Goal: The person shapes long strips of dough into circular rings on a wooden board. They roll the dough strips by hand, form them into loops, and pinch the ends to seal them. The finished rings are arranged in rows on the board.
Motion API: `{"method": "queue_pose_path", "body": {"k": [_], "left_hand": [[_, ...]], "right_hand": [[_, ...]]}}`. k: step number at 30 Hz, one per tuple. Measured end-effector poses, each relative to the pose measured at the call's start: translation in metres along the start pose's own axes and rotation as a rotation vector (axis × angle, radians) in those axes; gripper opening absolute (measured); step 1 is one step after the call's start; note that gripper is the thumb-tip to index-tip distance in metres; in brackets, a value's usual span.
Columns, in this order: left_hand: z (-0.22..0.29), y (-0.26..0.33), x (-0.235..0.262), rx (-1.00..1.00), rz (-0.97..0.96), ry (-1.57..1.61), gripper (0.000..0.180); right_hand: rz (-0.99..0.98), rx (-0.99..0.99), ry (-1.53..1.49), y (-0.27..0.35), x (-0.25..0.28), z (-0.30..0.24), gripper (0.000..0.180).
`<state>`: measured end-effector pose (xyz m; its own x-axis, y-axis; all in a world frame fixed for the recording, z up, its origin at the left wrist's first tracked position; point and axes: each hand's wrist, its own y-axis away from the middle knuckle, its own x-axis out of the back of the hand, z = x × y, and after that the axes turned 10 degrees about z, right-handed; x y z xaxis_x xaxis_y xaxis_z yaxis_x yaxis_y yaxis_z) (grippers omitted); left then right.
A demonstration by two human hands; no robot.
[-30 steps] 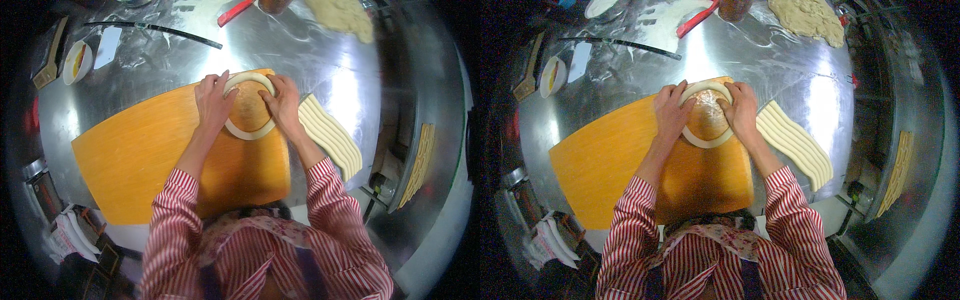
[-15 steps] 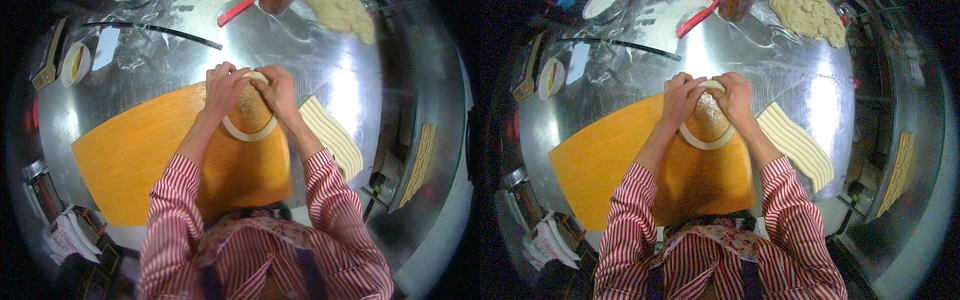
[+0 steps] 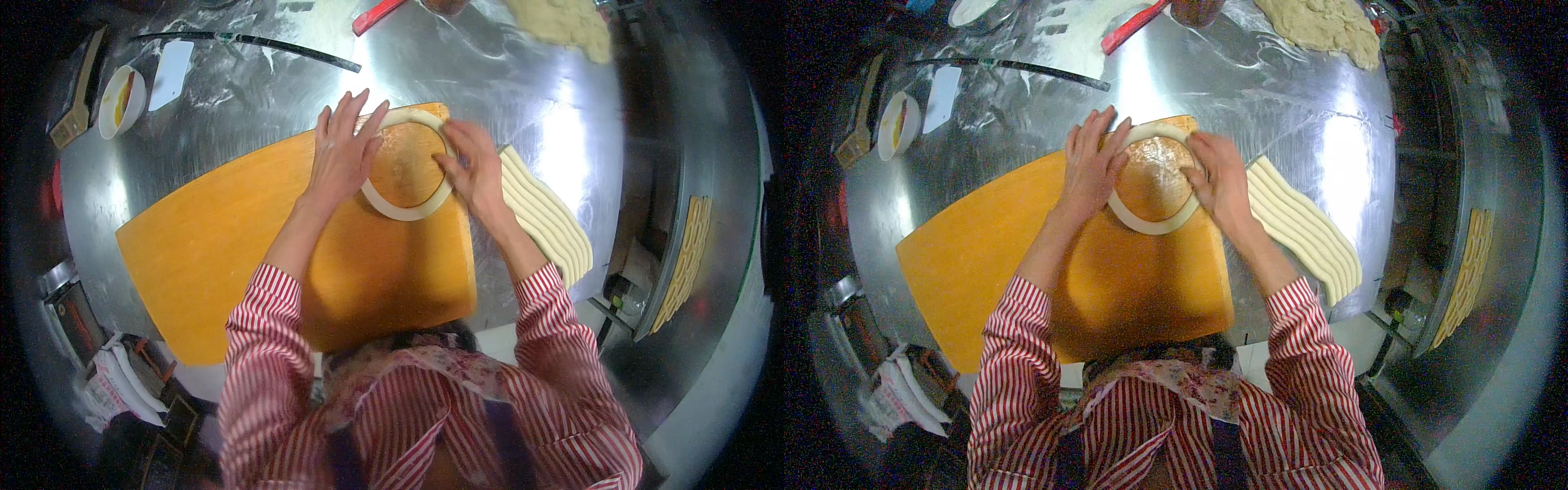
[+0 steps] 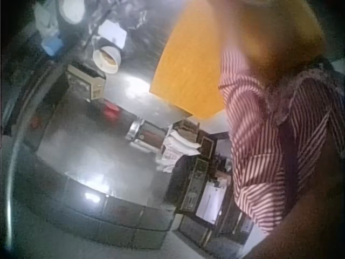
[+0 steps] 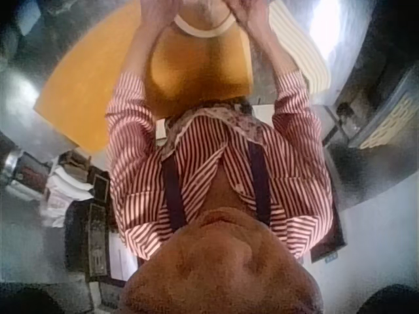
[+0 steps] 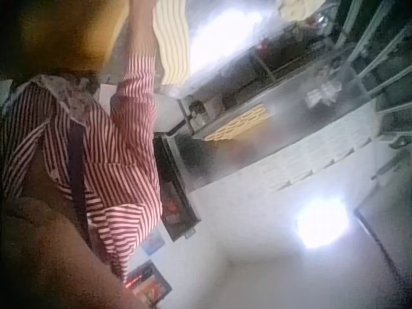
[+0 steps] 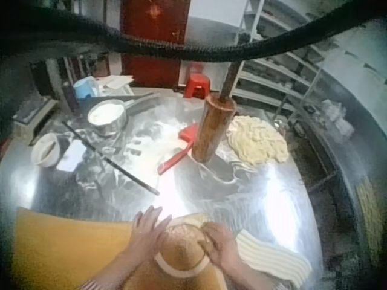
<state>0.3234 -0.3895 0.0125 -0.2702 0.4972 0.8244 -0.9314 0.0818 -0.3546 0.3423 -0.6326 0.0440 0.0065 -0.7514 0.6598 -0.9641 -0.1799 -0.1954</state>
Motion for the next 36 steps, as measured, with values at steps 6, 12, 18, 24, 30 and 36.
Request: {"method": "queue_pose_path", "body": {"k": [6,12,18,24,30,36], "left_hand": [[0.02,0.053,0.025,-0.225,-0.313,0.193,0.056],[0.015,0.061,0.025,-0.211,-0.331,0.108,0.059],[0.029,0.081,0.02,-0.296,-0.313,0.021,0.056],[0.097,0.057,0.005,-0.378,-0.234,0.19,0.062],[0.209,0.04,-0.062,-0.57,-0.303,0.206,0.062],[0.239,0.06,-0.081,-0.574,-0.433,0.045,0.061]], "right_hand": [[-0.367,0.375,0.21,0.061,0.021,-0.015,0.04],[-0.263,0.334,0.177,0.073,0.016,-0.009,0.038],[-0.017,0.155,0.239,0.12,0.048,-0.011,0.038],[0.352,-0.228,0.531,0.224,0.129,0.03,0.046],[0.374,-0.464,0.619,0.251,0.155,0.068,0.061],[0.367,-0.428,0.702,0.268,0.147,0.07,0.063]]}}
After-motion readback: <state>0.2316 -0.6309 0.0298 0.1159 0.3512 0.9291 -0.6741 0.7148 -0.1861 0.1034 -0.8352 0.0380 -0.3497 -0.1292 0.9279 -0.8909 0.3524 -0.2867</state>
